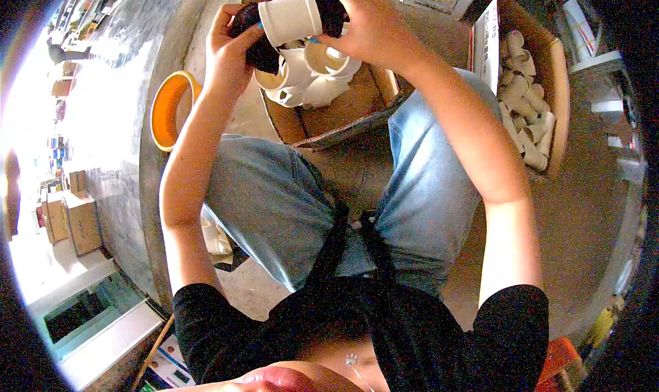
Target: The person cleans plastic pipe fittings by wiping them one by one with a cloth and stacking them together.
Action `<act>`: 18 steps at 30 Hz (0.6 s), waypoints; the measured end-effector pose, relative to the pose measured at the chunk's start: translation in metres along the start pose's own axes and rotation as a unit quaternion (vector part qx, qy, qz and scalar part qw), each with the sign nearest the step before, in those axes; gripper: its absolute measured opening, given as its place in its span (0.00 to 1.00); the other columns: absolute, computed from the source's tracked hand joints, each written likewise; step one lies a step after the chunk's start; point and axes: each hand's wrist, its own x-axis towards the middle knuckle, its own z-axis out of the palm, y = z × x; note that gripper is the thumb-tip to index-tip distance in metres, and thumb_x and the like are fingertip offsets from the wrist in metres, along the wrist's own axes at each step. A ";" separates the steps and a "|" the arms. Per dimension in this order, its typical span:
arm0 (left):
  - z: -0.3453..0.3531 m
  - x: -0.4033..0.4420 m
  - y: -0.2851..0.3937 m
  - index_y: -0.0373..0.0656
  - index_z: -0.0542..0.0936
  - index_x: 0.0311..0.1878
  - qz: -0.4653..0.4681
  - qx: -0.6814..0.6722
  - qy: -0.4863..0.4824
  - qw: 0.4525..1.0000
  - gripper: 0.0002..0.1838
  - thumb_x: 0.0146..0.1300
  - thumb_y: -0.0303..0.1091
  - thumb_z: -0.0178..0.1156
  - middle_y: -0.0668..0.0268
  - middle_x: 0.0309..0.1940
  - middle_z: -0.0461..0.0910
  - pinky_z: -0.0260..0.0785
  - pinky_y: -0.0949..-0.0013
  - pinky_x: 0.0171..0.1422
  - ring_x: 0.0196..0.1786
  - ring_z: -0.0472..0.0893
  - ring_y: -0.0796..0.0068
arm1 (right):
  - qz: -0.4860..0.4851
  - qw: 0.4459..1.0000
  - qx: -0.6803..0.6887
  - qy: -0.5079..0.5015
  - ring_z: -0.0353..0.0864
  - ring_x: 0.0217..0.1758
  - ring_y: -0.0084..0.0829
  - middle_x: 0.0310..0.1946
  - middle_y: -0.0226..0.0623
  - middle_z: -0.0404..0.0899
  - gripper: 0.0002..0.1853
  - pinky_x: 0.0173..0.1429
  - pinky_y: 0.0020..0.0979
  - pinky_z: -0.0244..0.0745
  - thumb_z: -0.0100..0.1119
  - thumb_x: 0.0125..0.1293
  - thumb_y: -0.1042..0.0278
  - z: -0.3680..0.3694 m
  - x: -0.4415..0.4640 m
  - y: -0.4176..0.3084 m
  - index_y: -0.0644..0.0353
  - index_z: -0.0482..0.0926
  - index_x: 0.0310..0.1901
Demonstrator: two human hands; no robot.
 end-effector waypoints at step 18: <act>-0.017 0.002 0.003 0.27 0.68 0.49 -0.291 0.017 -0.071 0.954 0.17 0.60 0.29 0.53 0.60 0.39 0.74 0.73 0.70 0.45 0.39 0.77 0.75 | 0.044 0.999 -0.004 0.020 0.77 0.38 0.26 0.37 0.38 0.76 0.25 0.45 0.28 0.72 0.65 0.48 0.56 0.016 -0.011 0.005 0.60 0.72 0.45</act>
